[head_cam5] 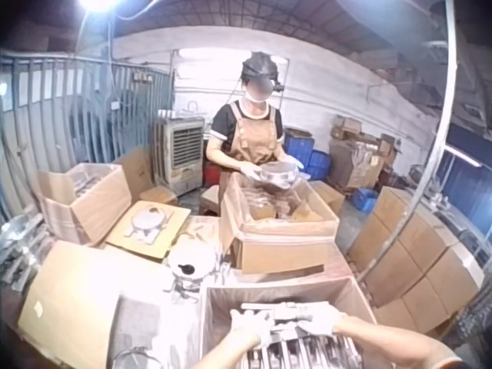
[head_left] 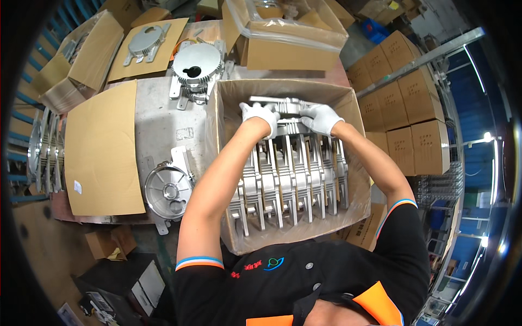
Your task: The person takes metal housings from a cardboard box, turns each piece over by hand, and places them between cardboard dividers in the box.
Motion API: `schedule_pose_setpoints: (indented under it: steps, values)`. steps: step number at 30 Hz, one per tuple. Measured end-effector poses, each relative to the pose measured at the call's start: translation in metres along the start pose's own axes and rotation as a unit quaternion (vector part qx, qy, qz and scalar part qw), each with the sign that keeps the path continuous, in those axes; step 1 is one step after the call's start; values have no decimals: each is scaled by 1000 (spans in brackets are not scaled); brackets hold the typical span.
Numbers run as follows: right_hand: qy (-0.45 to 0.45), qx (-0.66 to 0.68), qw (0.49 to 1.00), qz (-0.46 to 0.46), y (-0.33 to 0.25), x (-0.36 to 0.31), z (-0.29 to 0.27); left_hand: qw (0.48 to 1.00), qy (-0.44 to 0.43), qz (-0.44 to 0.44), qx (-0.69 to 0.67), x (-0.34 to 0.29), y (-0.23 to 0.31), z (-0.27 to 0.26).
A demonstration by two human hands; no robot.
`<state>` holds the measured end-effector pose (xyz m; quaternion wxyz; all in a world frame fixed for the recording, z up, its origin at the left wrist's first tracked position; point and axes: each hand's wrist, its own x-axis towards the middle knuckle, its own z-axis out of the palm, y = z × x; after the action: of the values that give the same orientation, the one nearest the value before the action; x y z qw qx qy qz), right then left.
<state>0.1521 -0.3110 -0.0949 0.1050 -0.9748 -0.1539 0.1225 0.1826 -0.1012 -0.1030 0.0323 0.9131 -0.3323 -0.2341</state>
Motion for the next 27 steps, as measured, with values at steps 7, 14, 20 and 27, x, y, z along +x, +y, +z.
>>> schedule_pose_setpoints:
  steps: [7, 14, 20, 27]
  values:
    - [11, 35, 998, -53, -23, 4, 13, 998, -33, -49, -14, 1, 1, -4]
    - [-39, 127, 985, 111, 0, 33, 23, 998, -57, -29, -9, 8, -5, -9]
    - [-39, 56, 988, 136, -29, 24, -44, 974, -115, 36, -192, 7, -31, -20]
    - [162, 171, 961, 144, -30, -37, -128, 926, -59, 102, -358, 2, -57, -16]
